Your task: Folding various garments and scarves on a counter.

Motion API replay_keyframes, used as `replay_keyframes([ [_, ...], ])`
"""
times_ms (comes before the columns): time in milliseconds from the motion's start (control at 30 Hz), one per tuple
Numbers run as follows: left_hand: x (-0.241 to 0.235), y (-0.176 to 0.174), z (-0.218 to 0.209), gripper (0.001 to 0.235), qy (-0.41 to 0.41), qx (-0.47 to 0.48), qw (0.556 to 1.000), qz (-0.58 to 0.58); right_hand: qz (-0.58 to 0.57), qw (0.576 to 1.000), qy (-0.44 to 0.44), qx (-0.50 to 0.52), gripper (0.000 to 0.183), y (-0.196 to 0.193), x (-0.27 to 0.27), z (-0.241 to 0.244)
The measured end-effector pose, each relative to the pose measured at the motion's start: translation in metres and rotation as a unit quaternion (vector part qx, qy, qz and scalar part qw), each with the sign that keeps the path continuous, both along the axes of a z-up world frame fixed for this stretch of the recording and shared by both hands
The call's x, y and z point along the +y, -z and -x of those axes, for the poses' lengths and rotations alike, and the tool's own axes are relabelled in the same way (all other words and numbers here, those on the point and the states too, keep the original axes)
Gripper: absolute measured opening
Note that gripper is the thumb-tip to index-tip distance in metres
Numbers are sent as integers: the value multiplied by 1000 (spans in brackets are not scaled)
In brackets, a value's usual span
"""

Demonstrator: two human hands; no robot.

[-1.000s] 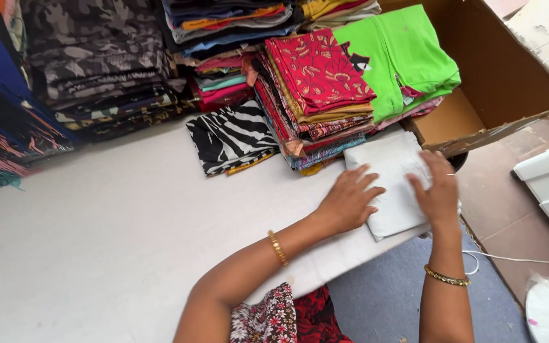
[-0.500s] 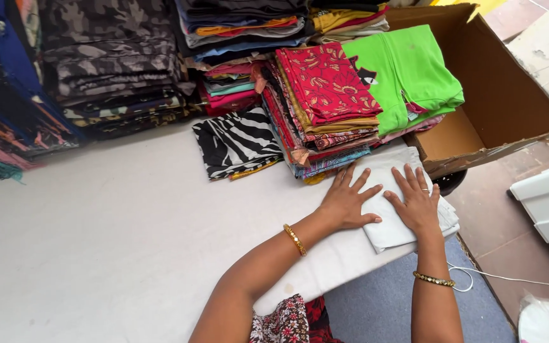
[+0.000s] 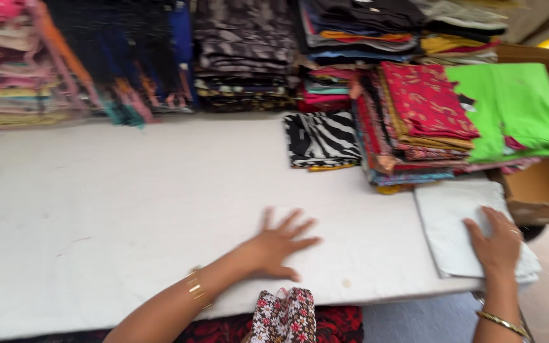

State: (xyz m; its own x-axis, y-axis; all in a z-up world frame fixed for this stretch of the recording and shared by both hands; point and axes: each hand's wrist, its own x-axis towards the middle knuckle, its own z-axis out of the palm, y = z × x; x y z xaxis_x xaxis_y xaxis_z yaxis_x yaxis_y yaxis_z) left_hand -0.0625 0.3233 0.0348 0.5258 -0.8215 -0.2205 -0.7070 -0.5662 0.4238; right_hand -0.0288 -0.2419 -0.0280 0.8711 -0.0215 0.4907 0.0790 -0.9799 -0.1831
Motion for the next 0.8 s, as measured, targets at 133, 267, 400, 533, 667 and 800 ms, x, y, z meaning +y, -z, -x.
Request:
replay_keyframes([
  [133,152,-4,38,108,-308,48,945,-93,-4,996,48,-74,32,-12,58,6],
  [267,290,23,88,110,-564,55,808,-161,-158,968,-133,-144,17,-43,181,-12],
  [400,326,21,97,108,-628,64,748,-206,-115,942,-301,-98,23,-104,322,-45],
  [533,266,-9,60,84,-551,-50,825,-115,-156,930,-328,-48,18,-94,373,-102],
  [667,161,-48,-2,60,-327,-101,935,98,-77,959,-271,-17,31,-91,404,-132],
  [800,89,-7,-96,49,-208,-98,950,211,-22,981,-190,-38,36,-60,408,-135],
])
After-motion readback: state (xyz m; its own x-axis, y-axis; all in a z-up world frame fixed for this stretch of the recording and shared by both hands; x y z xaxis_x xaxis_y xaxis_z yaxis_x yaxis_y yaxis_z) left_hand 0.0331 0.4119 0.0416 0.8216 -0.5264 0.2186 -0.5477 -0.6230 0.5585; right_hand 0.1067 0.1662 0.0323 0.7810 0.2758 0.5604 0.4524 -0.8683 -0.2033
